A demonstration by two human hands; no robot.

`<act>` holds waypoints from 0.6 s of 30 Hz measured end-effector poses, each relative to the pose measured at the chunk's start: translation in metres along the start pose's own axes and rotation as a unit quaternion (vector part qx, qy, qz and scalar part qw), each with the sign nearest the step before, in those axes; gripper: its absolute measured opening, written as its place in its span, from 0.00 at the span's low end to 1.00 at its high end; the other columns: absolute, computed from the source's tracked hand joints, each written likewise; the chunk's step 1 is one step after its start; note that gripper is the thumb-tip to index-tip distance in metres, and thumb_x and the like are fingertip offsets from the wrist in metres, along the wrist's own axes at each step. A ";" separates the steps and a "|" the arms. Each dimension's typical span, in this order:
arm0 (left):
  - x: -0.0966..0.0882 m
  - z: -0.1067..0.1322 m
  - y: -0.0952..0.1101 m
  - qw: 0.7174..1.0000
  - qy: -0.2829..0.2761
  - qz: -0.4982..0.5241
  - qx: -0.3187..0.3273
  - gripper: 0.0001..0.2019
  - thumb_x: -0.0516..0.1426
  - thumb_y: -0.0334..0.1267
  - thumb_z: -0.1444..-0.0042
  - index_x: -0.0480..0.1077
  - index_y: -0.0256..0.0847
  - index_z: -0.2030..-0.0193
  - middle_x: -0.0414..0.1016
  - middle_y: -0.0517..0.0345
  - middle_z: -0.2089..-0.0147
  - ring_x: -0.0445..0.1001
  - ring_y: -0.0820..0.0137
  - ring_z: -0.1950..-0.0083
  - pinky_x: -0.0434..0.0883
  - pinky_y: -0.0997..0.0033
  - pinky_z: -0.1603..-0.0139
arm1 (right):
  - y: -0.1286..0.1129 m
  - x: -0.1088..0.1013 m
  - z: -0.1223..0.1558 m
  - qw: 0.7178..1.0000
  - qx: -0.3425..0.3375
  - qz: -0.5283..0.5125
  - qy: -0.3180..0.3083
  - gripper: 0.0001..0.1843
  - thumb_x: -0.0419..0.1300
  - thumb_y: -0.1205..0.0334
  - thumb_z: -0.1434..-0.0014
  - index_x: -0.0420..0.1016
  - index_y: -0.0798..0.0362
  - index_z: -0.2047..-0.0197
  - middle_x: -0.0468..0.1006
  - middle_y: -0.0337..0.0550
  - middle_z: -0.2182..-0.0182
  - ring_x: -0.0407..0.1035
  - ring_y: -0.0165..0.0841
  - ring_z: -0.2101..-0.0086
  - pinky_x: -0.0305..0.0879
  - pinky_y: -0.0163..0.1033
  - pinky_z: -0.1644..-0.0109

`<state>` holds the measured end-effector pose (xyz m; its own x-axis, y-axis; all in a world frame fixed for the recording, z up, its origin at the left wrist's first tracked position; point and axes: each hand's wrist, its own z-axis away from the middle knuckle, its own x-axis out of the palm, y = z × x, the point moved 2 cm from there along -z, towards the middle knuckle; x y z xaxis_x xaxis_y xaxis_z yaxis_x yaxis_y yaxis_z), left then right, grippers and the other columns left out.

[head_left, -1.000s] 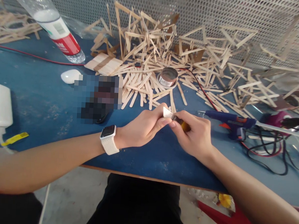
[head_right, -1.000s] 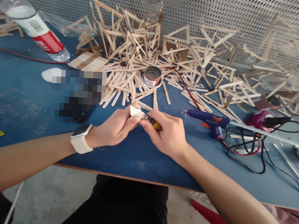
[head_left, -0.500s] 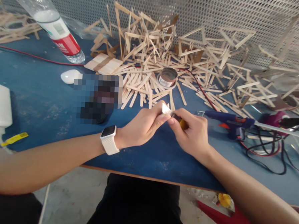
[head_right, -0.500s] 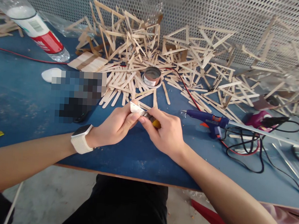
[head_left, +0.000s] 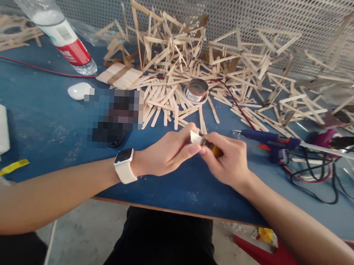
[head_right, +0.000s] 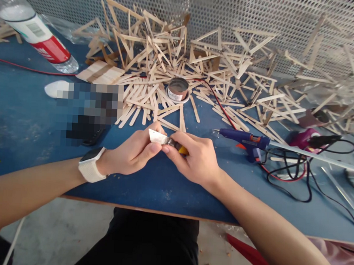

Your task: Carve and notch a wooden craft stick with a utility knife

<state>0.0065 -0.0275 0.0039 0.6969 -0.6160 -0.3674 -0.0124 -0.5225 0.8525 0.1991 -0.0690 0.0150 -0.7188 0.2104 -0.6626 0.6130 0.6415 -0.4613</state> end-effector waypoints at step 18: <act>-0.002 0.001 0.002 0.998 -0.059 0.010 -0.011 0.16 0.53 0.54 0.22 0.56 0.45 0.55 0.67 0.66 0.66 0.67 0.73 0.70 0.63 0.68 0.68 | -0.001 -0.004 0.006 0.999 -0.039 0.035 -0.005 0.19 0.57 0.47 0.22 0.76 0.51 0.60 0.81 0.36 0.73 0.72 0.27 0.75 0.61 0.35 0.71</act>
<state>0.0047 -0.0284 0.0062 0.6070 -0.6918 -0.3911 -0.0084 -0.4977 0.8673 0.2034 -0.0751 0.0152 -0.6712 0.2504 -0.6977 0.6345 0.6808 -0.3661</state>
